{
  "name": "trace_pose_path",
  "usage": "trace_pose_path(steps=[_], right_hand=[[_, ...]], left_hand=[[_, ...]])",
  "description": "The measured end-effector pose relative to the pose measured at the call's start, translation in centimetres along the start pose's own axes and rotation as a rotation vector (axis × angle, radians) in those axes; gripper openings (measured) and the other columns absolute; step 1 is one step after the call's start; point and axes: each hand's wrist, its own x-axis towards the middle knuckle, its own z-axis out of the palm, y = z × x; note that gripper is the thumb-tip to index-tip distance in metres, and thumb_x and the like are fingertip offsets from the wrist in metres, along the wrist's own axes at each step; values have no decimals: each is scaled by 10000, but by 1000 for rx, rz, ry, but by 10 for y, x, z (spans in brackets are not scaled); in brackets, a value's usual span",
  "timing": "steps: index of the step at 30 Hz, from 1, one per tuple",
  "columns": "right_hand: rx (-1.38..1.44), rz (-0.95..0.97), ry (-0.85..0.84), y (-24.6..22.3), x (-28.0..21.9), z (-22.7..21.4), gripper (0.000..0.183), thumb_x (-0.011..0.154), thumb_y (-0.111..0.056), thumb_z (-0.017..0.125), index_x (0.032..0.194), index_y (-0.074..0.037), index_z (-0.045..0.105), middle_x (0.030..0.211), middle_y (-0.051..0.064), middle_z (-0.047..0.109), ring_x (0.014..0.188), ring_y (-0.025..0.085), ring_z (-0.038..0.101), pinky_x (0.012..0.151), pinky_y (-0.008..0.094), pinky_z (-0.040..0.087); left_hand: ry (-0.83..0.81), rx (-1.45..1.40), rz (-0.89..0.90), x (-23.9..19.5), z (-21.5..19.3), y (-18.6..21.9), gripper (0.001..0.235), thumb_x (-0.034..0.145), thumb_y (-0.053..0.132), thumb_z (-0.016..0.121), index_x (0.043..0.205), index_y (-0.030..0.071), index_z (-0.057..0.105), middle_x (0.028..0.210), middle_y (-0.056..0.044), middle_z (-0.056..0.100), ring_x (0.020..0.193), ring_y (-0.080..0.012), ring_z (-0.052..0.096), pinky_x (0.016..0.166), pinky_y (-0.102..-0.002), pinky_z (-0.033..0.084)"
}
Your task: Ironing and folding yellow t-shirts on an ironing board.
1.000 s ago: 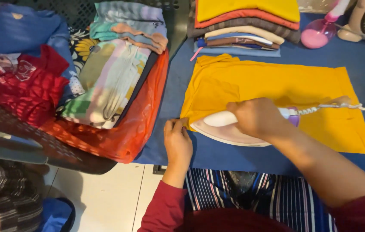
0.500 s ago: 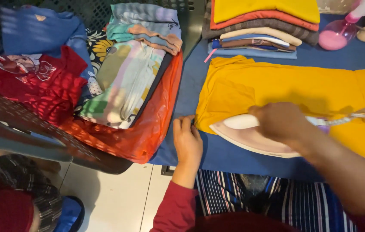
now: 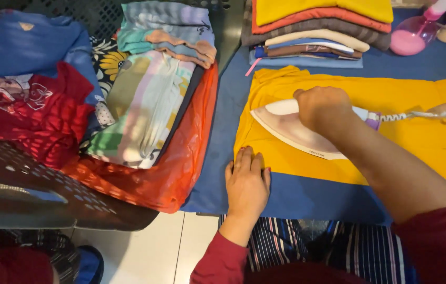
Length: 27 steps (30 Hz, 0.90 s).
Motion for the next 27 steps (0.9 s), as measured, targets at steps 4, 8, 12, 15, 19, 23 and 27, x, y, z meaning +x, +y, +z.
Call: trace_pose_path(steps=[4,8,12,15,19,23,27], right_hand=[[-47,35,124,4,-12,17,133,906,-215,638,986,-214,745,707,-34,728,706,175,758,709,301,585],[-60,-34,498,13,-27,26,120,822,-269,724,932,-223,743,622,-15,657,593,169,701,550,264,527],[-69,-46,566,14,-28,18,40,835,-208,709,871,-208,726,557,-13,612,519,170,659,505,248,494],[30,-89,429,19,-28,10,222,787,-261,755,988,-167,744,641,31,686,603,206,718,567,294,565],[151,-122,231,43,-22,20,498,759,-291,790,1215,-122,685,790,111,758,733,281,777,671,389,634],[16,-190,431,44,-15,42,585,684,-294,804,1216,-144,615,897,112,671,862,316,741,758,434,625],[-323,-338,690,48,-30,40,395,811,-305,676,1190,-222,601,1041,63,583,1026,256,658,970,467,519]], left_hand=[[3,-4,16,-1,-5,-1,339,959,258,670,1227,51,687,1373,-189,600,1387,-323,503,1104,-572,319],[-13,-17,17,1,-7,-1,366,961,269,665,1248,42,676,1368,-201,601,1392,-335,492,1118,-629,257],[-39,-17,12,1,-5,-2,378,959,284,661,1255,50,671,1369,-191,596,1401,-323,479,1126,-649,235],[-30,-40,15,1,-5,-3,382,945,279,676,1250,49,677,1360,-187,600,1386,-324,493,1119,-638,245],[-14,-52,13,1,-5,-5,379,943,283,682,1245,54,680,1362,-183,604,1384,-320,498,1116,-634,251],[-26,-49,0,0,-5,-4,374,944,294,678,1235,60,683,1357,-177,604,1384,-315,496,1116,-637,257],[-50,-61,0,2,-7,-4,380,943,283,681,1251,60,678,1355,-179,600,1384,-322,493,1123,-639,248]])
